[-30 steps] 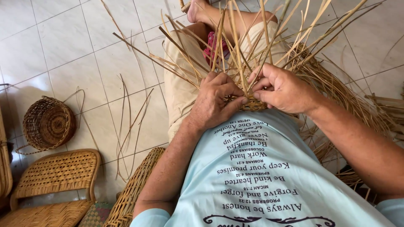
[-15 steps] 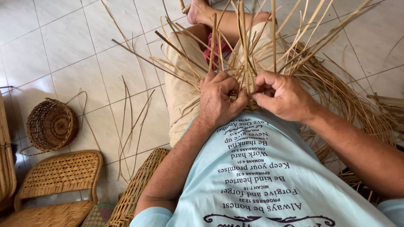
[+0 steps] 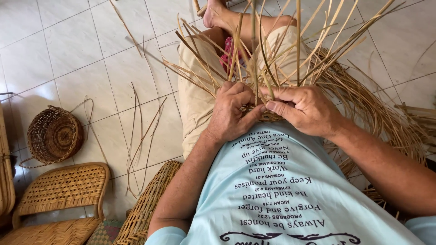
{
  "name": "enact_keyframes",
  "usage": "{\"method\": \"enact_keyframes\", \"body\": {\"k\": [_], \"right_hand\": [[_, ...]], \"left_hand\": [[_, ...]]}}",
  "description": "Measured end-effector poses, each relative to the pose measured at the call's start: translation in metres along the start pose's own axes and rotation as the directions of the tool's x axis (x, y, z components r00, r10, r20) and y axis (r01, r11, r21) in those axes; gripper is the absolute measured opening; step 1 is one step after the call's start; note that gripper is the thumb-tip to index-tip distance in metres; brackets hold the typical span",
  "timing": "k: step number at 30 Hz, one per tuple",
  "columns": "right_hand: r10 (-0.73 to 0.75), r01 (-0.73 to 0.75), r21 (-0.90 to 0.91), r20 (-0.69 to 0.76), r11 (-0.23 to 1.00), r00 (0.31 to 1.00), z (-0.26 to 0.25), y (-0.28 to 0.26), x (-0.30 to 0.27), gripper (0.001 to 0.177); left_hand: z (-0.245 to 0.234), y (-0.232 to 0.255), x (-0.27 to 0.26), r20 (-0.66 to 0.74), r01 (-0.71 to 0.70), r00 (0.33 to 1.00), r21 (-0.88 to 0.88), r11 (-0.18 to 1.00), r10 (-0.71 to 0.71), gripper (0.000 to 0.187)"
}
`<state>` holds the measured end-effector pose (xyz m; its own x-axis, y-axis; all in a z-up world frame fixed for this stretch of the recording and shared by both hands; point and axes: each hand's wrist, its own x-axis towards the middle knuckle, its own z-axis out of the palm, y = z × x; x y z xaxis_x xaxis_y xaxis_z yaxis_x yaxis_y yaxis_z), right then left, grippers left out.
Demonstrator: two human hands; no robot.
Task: The person is weaving a basket by interlacing long, thin strips of dried plant material.
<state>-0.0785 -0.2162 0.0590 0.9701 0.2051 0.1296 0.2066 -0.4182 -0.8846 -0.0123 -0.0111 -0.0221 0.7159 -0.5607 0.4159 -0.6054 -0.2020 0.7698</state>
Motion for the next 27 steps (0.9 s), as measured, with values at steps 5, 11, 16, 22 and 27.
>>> {"method": "enact_keyframes", "body": {"k": [5, 11, 16, 22, 27], "right_hand": [[0.015, -0.015, 0.013, -0.068, 1.000, 0.998, 0.006, 0.019, -0.006, 0.010], [-0.094, 0.091, -0.068, -0.050, 0.994, 0.994, 0.005, 0.028, -0.011, 0.009], [-0.282, 0.269, -0.165, -0.063, 0.949, 0.957, 0.008, 0.012, -0.020, 0.005], [-0.513, 0.528, -0.361, 0.143, 0.769, 0.846, 0.019, 0.000, -0.016, 0.026], [-0.640, 0.702, -0.378, 0.296, 0.603, 0.709, 0.031, -0.031, -0.017, 0.038]], "left_hand": [[-0.008, 0.015, 0.007, 0.030, -0.005, 1.000, -0.019, 1.000, 0.005, 0.023], [0.000, 0.009, 0.006, -0.024, 0.082, 0.996, 0.055, 0.995, -0.080, 0.022], [0.006, 0.007, 0.008, -0.025, 0.108, 0.994, 0.055, 0.993, -0.106, 0.022], [0.015, -0.013, 0.003, -0.031, 0.125, 0.992, 0.079, 0.989, -0.123, 0.020], [0.006, -0.002, 0.005, -0.034, 0.124, 0.992, 0.049, 0.991, -0.122, 0.030]]}}
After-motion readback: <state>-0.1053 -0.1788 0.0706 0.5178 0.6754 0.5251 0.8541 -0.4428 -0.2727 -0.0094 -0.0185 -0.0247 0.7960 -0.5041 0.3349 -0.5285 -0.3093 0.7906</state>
